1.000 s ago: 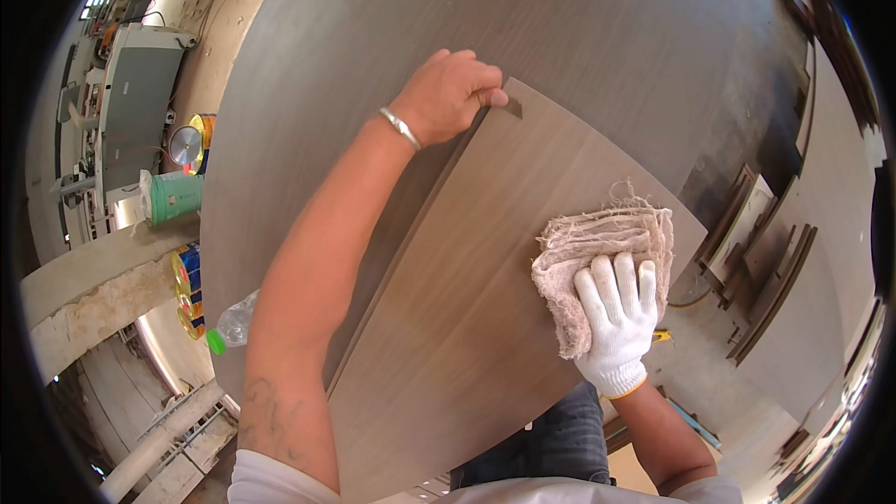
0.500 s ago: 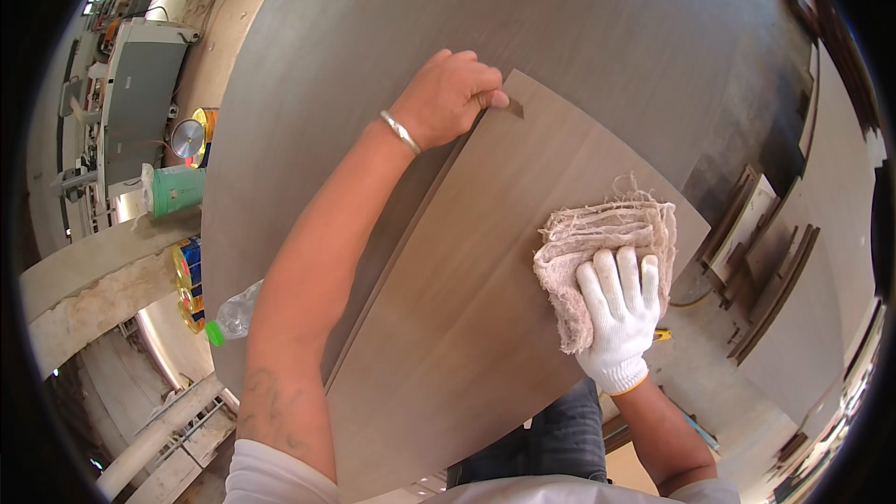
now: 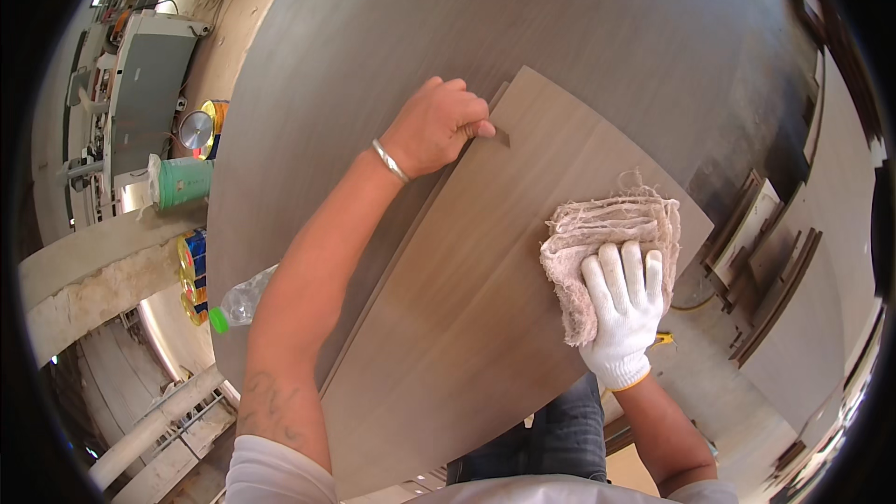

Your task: The person wipes the surface of several flat wooden panels with a cloth. They occasionally use a small metal scraper to remove residue from the edges and then wipe the area again. The person handles the panels one at a time, moving them from a stack on the floor to a workbench and back.

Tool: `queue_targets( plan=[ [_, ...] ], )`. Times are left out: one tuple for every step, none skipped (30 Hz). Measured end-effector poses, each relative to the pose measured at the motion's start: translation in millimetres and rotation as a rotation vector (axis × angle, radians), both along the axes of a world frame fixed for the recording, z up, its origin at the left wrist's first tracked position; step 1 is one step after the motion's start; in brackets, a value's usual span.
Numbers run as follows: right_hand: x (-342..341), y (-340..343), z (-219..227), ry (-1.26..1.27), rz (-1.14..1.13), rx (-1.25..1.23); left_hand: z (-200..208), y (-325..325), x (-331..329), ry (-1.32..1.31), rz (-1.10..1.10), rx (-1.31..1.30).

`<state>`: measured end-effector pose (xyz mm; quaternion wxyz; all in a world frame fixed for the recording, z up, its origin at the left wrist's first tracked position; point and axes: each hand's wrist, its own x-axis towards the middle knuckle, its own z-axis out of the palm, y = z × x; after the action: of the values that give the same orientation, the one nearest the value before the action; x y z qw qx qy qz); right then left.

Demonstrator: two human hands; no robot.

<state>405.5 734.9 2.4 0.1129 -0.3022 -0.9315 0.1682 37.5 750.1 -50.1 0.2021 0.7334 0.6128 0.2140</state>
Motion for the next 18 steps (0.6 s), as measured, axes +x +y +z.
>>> queue_targets(
  plan=[
    [1.0, 0.4, -0.1, -0.005, -0.001, 0.001, 1.1, -4.8, 1.0, 0.011, 0.005, -0.026],
    [2.1, 0.9, -0.2, -0.01, -0.001, 0.002, 0.8, -6.5, 2.7, -0.004, 0.01, -0.023],
    [1.6, 0.6, 0.0, -0.011, 0.0, 0.011, 2.3, -8.4, 3.6, -0.017, 0.017, -0.019],
    [1.1, 0.3, 0.0, -0.013, 0.002, 0.02, 3.2, -9.3, 4.6, -0.03, 0.024, -0.014],
    [0.8, 0.4, 0.1, -0.016, 0.004, 0.029, 2.0, -3.9, 5.5, -0.049, 0.033, -0.001],
    [-1.5, -0.7, 0.9, -0.01, 0.004, 0.029, 3.4, 2.6, 4.4, -0.061, 0.048, 0.007],
    [-2.5, -0.7, 1.2, -0.011, 0.005, 0.03, 2.8, 6.0, 4.7, -0.08, 0.063, 0.017],
    [-3.9, -1.3, 2.0, -0.012, 0.006, 0.031, 3.7, 3.9, 4.1, -0.088, 0.075, 0.011],
    [-4.5, -2.0, 3.2, -0.024, -0.001, 0.021, 2.5, 3.4, 4.7, -0.099, 0.086, 0.007],
    [-4.5, -2.5, 3.3, -0.024, 0.007, 0.02, 2.5, 0.9, 4.4, -0.109, 0.098, 0.003],
    [-4.9, -3.3, 3.4, -0.023, 0.018, 0.018, 4.9, -9.6, 3.0, -0.107, 0.109, -0.043],
    [-3.4, -1.6, 3.5, -0.031, 0.018, 0.025, 4.4, -22.2, 2.9, -0.113, 0.109, -0.081],
    [-2.9, -1.4, 3.1, -0.035, 0.018, 0.028, 5.2, -39.0, 0.2, -0.114, 0.114, -0.122],
    [-2.8, -1.9, 2.2, -0.037, 0.02, 0.032, 7.0, -55.0, -4.6, -0.128, 0.196, -0.074],
    [-3.8, -3.5, 1.7, -0.035, 0.028, 0.032, 10.1, -75.7, -11.6, -0.137, 0.285, -0.028],
    [-4.0, -6.1, 0.7, -0.039, 0.032, 0.036, 12.9, -98.1, -15.9, -0.149, 0.374, 0.021],
    [-1.8, -7.0, 0.3, -0.054, 0.03, 0.052, 12.9, -120.5, -12.7, -0.216, 0.569, 0.008],
    [-2.8, -6.7, 1.6, -0.061, 0.03, 0.066, 15.5, -146.8, -6.6, -0.278, 0.764, -0.006]
  ],
)
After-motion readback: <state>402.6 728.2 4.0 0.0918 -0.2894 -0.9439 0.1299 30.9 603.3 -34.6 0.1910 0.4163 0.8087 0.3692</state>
